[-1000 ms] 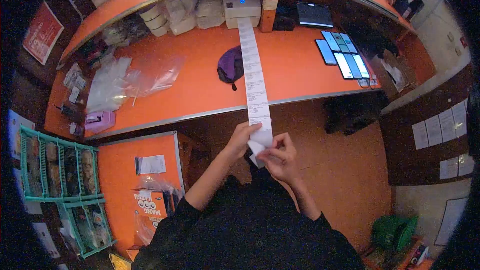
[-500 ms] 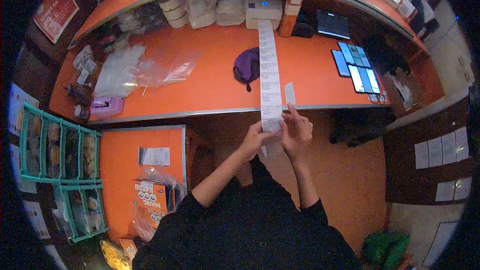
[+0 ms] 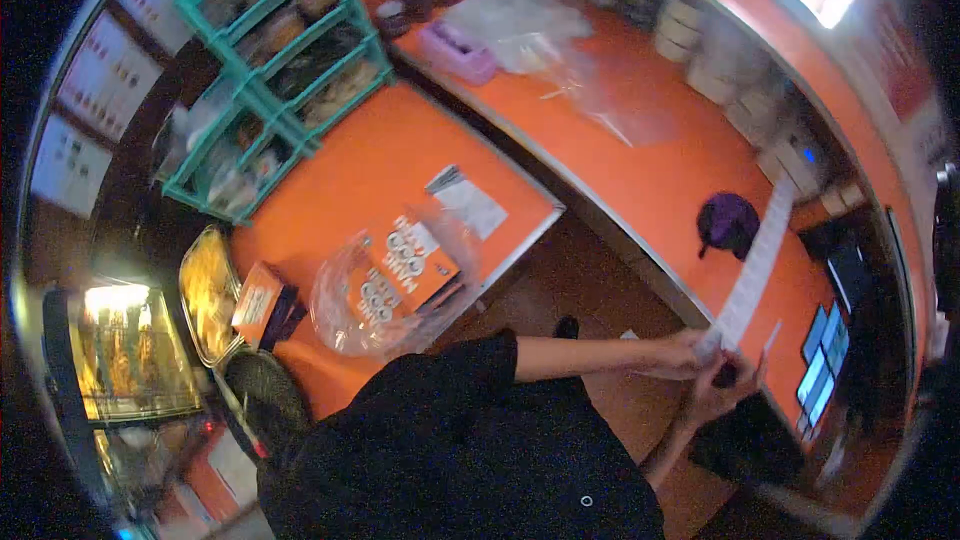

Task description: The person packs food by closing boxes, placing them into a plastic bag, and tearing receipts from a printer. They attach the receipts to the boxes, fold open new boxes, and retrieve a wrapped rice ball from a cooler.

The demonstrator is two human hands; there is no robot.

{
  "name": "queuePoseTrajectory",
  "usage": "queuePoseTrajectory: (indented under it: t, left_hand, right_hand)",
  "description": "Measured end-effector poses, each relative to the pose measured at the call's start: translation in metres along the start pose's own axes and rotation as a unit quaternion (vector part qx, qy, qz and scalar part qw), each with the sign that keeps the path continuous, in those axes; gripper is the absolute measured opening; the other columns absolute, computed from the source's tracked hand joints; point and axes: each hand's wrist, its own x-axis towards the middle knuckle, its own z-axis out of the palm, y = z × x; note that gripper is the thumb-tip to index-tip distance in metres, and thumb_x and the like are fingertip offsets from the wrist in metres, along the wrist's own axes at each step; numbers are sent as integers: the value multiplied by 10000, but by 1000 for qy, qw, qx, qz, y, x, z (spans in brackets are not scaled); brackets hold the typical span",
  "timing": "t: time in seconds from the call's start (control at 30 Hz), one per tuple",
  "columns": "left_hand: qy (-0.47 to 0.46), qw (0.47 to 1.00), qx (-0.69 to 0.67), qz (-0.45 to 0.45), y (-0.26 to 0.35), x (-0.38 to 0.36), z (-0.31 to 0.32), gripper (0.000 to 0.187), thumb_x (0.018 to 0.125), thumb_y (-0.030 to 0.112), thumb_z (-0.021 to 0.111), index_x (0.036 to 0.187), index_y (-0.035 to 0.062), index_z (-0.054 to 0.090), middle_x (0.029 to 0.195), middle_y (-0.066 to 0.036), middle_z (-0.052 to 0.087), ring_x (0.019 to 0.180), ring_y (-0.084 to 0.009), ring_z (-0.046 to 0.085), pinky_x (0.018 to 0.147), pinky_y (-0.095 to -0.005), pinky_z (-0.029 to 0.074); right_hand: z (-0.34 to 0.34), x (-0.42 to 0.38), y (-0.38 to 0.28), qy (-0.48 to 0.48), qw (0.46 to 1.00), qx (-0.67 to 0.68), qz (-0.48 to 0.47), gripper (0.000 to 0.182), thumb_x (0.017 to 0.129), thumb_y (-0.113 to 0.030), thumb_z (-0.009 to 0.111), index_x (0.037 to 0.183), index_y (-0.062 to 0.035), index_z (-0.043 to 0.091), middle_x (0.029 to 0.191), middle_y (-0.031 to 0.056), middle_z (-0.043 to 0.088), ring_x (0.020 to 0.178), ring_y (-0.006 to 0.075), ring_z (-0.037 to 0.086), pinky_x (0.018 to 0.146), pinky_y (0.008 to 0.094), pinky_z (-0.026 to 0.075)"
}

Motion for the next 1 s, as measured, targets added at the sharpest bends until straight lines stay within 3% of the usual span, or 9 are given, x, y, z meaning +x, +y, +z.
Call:
queuePoseTrajectory:
  t: [0.1,0.27,0.3,0.4,0.5,0.6,0.73,0.93,1.0]
  left_hand:
    - [173,856,482,72,-7,-21,-39,534,737,-33,616,1259,29,525,1099,-92,580,984,-235,574,861,-351,498]
    - [470,713,446,268,173,-210,-72,457,685,-100,498,1105,62,579,1002,-130,535,977,-312,545,855,-431,442]
    - [546,496,589,331,201,-260,-86,397,680,-87,549,1042,65,603,1013,-135,538,959,-320,546,846,-431,436]
    - [712,189,654,174,260,-432,-88,402,647,67,683,1040,98,604,1098,-132,522,1073,-332,488,912,-450,400]
    - [886,190,402,-134,242,-594,-103,807,680,499,764,1363,197,456,1423,-237,345,1327,-446,303,1094,-506,284]
    - [912,317,254,-52,219,-666,-126,998,722,841,448,1524,343,125,1556,-279,41,1400,-543,-56,1050,-714,162]
    - [911,249,224,-240,232,-658,-178,819,796,815,335,1497,454,113,1575,-176,-141,1377,-569,-121,948,-818,162]
    - [951,277,136,-20,227,-656,-178,672,805,733,473,1362,358,452,1580,-181,-13,1392,-555,2,944,-816,165]
    - [954,187,221,-72,212,-651,-183,537,794,694,536,1116,271,611,1540,-158,155,1384,-529,88,927,-817,186]
  right_hand:
    - [-1,11,-32,-75,996,32,-31,505,872,-134,677,1273,-11,394,990,149,618,896,289,617,858,400,496]
    - [8,32,-161,-227,830,510,4,793,877,-10,622,1416,-43,41,874,135,620,779,227,575,771,380,487]
    - [18,30,-182,-236,805,544,20,858,862,37,620,1445,-56,-3,840,124,621,765,203,564,747,362,484]
    - [44,32,-239,-317,686,654,-24,875,870,65,602,1485,-183,31,862,112,594,773,152,544,715,273,467]
    - [48,29,-281,-381,646,661,-27,934,860,59,618,1495,-204,-13,867,98,602,760,142,544,718,269,468]
    - [57,14,-311,-428,596,679,5,944,861,44,623,1501,-203,-26,870,87,605,757,137,553,725,268,458]
    - [82,-5,-337,-478,542,691,14,883,842,31,644,1474,-112,44,899,78,626,784,156,585,749,304,479]
    - [95,5,-359,-499,545,673,-20,810,848,-65,677,1474,-106,165,870,59,619,756,124,571,728,278,453]
    - [111,10,-365,-514,535,671,-6,828,852,-24,659,1486,-129,138,846,62,601,764,128,555,736,277,444]
